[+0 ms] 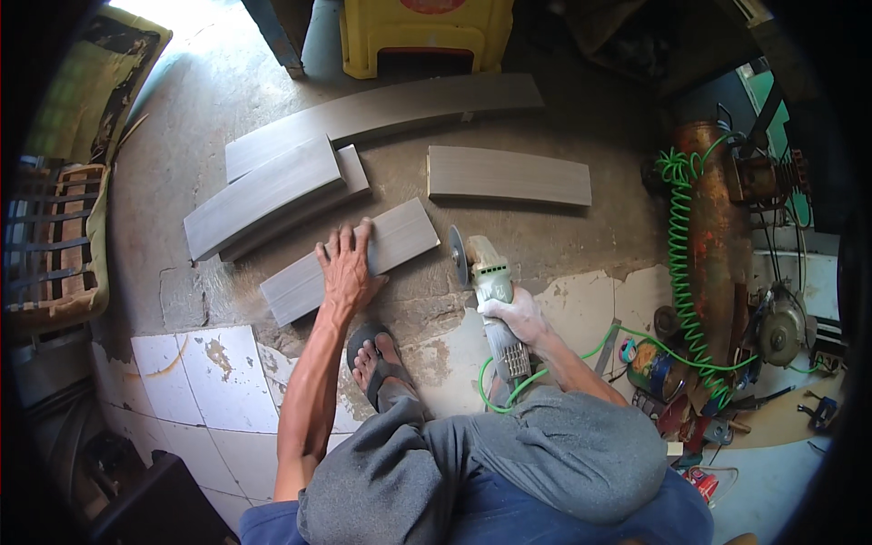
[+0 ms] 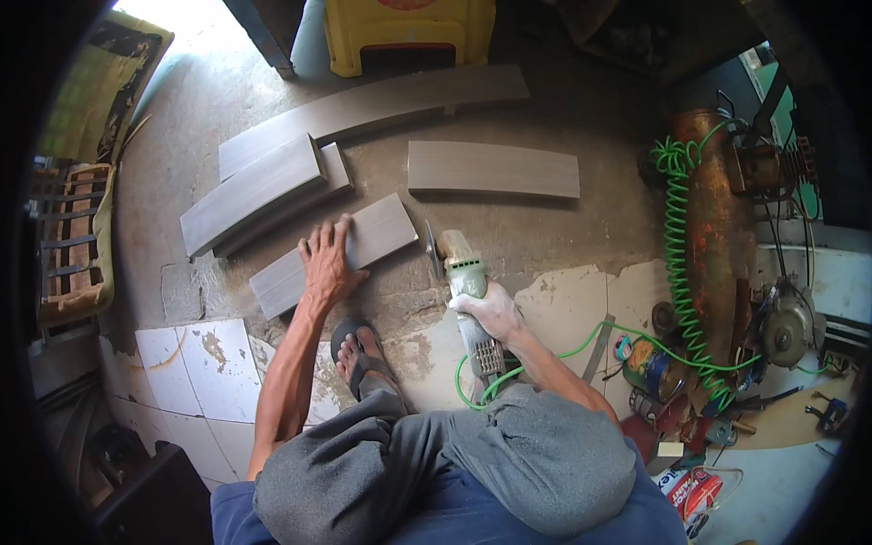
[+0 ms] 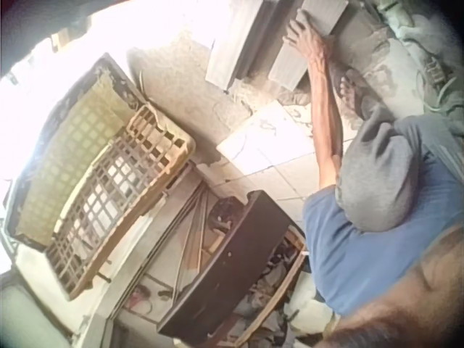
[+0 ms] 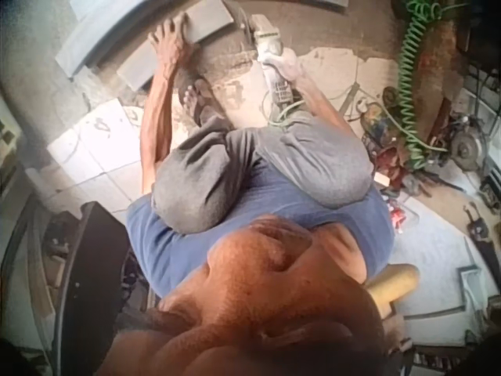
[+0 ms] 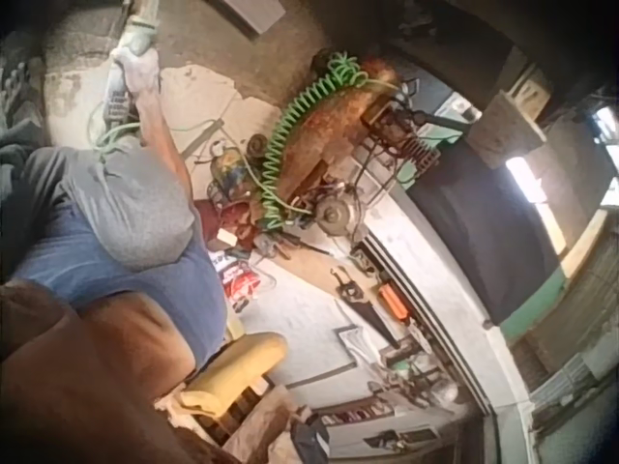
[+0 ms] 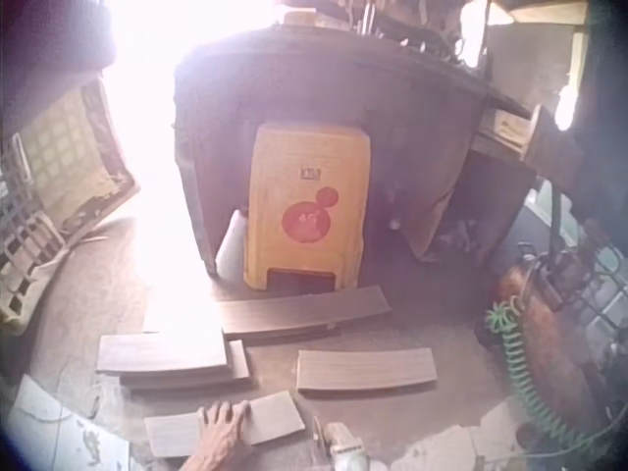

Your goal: The person measures and marks metal pieces using a square and chalk, and then uses a hand-held angle grinder to cut the metal pieces.

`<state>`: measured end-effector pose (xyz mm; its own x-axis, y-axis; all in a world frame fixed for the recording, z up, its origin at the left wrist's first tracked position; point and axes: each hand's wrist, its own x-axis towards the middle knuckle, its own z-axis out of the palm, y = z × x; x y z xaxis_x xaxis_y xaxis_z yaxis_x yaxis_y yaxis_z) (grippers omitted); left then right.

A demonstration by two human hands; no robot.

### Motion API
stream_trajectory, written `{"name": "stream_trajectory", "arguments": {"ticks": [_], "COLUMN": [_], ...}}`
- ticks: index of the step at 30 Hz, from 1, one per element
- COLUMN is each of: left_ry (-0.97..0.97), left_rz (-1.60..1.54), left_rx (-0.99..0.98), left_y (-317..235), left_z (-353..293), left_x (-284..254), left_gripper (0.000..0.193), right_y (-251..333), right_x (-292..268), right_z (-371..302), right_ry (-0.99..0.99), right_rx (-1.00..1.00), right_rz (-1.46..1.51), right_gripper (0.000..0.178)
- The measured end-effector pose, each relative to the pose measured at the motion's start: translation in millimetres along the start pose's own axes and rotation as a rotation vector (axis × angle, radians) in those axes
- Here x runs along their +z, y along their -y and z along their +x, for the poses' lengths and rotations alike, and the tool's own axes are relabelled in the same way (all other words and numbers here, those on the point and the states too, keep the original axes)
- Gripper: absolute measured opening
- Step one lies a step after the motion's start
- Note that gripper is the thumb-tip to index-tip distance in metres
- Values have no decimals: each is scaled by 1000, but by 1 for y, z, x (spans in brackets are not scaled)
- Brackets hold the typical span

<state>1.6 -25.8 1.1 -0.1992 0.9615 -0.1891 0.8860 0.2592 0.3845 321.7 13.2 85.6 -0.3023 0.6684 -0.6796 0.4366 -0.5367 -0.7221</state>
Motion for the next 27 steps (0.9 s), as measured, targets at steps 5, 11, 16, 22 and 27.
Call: {"name": "stream_trajectory", "arguments": {"ticks": [5, 11, 16, 22, 27], "left_ry": [101, 79, 77, 46, 45], "left_rz": [191, 199, 190, 168, 154], "left_rx": [179, 192, 181, 183, 177], "left_y": [21, 19, 20, 22, 21], "left_z": [6, 6, 5, 2, 2], "left_x": [-5, -9, -8, -4, -3], "left_gripper": [115, 112, 111, 111, 110], "right_y": [-23, -30, -25, -6, -4], "right_x": [3, 7, 13, 19, 16], "right_z": [21, 31, 37, 34, 35], "right_ry": [24, 90, 64, 32, 37], "right_rx": [-9, 35, 53, 38, 38], "right_rz": [-63, -61, -146, -203, -210], "right_gripper": [41, 47, 46, 46, 47]}}
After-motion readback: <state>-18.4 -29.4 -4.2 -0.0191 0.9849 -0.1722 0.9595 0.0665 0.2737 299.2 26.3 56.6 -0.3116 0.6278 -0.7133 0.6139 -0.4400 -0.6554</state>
